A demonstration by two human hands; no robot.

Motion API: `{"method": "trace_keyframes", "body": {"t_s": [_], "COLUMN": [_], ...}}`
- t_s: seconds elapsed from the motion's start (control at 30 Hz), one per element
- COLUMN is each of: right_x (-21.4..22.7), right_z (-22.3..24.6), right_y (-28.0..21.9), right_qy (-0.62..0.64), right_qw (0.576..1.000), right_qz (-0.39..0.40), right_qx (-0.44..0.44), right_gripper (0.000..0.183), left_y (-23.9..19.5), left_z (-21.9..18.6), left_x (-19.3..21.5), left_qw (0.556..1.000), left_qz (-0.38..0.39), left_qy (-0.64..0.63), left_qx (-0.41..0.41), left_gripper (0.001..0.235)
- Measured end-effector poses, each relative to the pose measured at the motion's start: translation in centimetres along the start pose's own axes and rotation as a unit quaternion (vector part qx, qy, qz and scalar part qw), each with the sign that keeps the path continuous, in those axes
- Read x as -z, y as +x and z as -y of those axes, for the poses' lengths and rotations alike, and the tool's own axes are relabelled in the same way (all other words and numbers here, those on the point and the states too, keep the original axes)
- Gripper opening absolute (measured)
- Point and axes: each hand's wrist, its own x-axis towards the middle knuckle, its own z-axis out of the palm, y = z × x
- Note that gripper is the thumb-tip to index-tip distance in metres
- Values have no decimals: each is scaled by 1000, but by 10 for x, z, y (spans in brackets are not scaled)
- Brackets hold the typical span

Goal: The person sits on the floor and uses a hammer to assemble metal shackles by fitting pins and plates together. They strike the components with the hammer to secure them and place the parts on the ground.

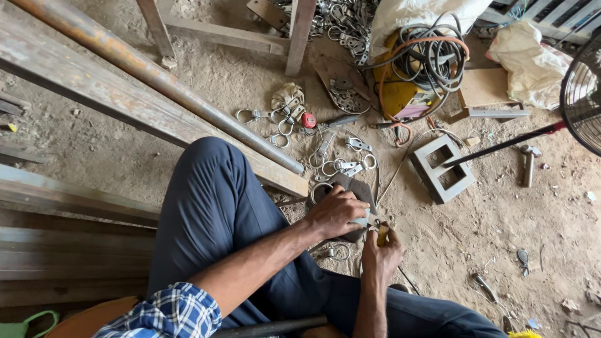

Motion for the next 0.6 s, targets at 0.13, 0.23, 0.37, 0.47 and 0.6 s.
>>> {"method": "trace_keyframes", "body": {"t_s": [0.13, 0.23, 0.37, 0.47, 0.6], "right_x": [-3, -5, -5, -1, 2], "right_z": [-5, -6, -6, -2, 12], "right_y": [2, 0, -1, -2, -11], "right_qy": [10, 35, 50, 54, 140], "right_qw": [1000, 999, 999, 998, 988], "right_qz": [-3, -6, -10, -21, -57], "right_qx": [6, -3, 8, -6, 3], "right_gripper": [33, 37, 33, 26, 27], "left_y": [0, -1, -2, 0, -2], "left_z": [1, 2, 2, 0, 0], "left_x": [-2, -2, -1, -1, 6], "left_qw": [1000, 999, 1000, 1000, 1000], "left_qz": [-23, -31, -16, -9, -10], "left_qy": [6, -10, -14, -20, -11], "left_qx": [-1, 7, 9, 13, 11], "left_gripper": [31, 33, 29, 29, 34]}}
